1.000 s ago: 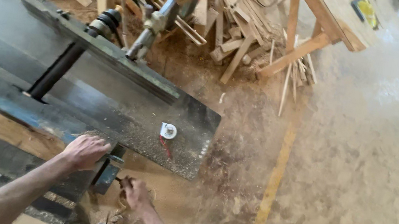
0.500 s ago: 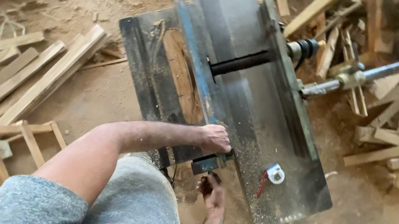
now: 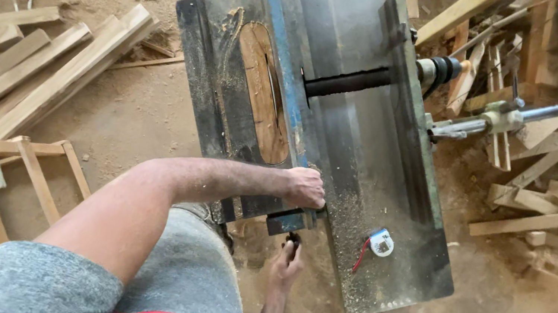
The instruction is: The person picks up long wooden boards from a pile on the floor and feeds them across a jointer, running each board's edge over the cutter while holding it steady. The planed boards are then stacked on a pallet on the floor.
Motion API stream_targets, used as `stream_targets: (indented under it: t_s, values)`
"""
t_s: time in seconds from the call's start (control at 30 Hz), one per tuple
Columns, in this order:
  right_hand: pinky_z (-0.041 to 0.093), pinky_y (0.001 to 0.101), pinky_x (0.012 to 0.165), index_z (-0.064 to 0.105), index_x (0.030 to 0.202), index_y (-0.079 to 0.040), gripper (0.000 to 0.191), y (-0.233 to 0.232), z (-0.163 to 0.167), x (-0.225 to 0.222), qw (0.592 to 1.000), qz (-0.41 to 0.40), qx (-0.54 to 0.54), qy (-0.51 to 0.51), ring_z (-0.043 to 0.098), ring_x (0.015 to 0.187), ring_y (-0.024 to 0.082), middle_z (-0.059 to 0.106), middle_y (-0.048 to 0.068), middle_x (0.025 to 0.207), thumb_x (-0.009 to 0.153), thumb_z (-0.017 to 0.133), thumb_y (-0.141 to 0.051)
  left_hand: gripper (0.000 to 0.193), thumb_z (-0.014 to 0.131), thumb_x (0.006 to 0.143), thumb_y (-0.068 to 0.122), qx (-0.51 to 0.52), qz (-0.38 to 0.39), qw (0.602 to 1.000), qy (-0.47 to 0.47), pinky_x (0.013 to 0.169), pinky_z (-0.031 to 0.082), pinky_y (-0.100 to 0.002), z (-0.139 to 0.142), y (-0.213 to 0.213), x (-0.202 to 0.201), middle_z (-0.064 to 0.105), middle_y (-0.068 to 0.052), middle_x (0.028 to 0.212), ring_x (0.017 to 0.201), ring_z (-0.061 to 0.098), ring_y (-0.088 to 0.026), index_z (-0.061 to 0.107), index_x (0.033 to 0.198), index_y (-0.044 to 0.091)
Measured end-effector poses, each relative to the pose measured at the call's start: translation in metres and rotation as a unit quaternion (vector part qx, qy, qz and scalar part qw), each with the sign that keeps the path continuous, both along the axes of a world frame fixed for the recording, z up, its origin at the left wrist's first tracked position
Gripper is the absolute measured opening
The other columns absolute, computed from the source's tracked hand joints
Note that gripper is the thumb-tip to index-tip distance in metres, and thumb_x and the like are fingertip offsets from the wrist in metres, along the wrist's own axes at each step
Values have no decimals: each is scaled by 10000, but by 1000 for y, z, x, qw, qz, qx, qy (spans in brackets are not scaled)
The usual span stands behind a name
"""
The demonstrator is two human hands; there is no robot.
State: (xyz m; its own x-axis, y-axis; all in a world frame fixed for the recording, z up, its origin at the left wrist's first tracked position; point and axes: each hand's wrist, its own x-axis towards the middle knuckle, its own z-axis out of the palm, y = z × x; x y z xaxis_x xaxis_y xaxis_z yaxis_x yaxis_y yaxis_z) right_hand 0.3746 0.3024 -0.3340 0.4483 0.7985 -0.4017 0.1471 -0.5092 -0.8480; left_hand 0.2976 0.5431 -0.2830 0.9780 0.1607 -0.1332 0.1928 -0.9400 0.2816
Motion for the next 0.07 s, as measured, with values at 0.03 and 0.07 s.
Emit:
stream_targets:
  t_s: [0.03,0.07]
  values:
    - [492,398,594,668,1183,80,290,9,5,-1,998,13,65,-18,595,691,226,650,161,874,1086,538,-161,85,681,831,194,3,0,1000,-6,699,560,-443,1,2,-1,742,-98,813,836,732,-315,708,788,126]
    - [492,398,594,668,1183,80,290,7,10,-2,998,18,61,-18,595,691,226,650,161,874,1086,538,-161,86,674,838,187,2,-1,1000,-12,700,559,-445,2,-1,-3,743,-96,817,838,733,-313,710,786,129]
